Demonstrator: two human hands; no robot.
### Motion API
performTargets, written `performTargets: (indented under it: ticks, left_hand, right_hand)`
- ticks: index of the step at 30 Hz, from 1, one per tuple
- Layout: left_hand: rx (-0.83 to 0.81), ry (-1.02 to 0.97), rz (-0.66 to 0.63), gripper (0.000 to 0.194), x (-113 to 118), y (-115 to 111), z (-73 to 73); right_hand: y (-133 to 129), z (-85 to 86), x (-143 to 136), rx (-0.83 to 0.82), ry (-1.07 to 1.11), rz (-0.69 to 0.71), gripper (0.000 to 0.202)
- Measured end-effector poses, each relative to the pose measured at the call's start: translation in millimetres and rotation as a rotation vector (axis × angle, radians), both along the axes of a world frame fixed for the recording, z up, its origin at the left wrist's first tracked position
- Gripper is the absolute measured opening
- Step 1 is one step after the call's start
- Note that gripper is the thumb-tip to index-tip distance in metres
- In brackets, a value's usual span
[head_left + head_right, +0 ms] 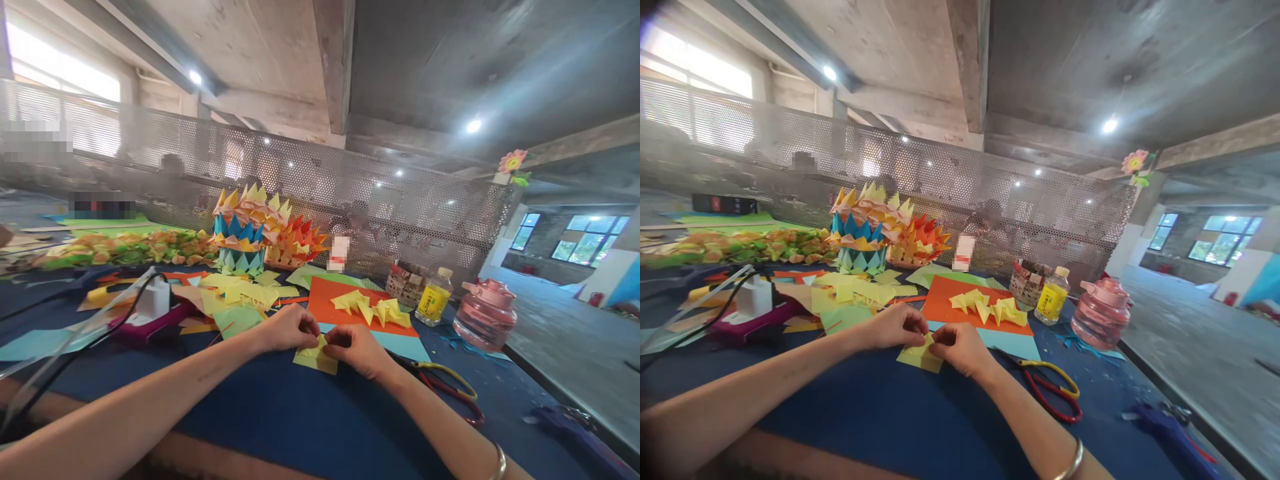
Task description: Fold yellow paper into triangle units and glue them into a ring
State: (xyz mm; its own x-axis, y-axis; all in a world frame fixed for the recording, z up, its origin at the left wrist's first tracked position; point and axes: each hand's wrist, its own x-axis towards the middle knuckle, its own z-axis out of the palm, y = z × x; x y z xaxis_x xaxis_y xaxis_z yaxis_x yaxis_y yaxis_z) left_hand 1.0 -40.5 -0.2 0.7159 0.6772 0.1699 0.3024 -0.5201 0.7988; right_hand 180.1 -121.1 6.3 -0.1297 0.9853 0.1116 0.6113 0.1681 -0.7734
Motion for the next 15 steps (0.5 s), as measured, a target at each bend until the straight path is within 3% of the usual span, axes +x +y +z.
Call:
performTargets:
  ticks: [7,15]
  left_hand:
    - [0.157,0.050,0.029,0.018,0.9,-5.1,-0.3]
    - [0.274,0.078,0.032,0.014,0.5,-9.9,3.1]
  right_hand:
    - [2.9,-2.4,4.3,0.001,0.024,0.031,0.022]
    - [0.6,-0.1,2.1,0.078,-0.069,0.035,0.012]
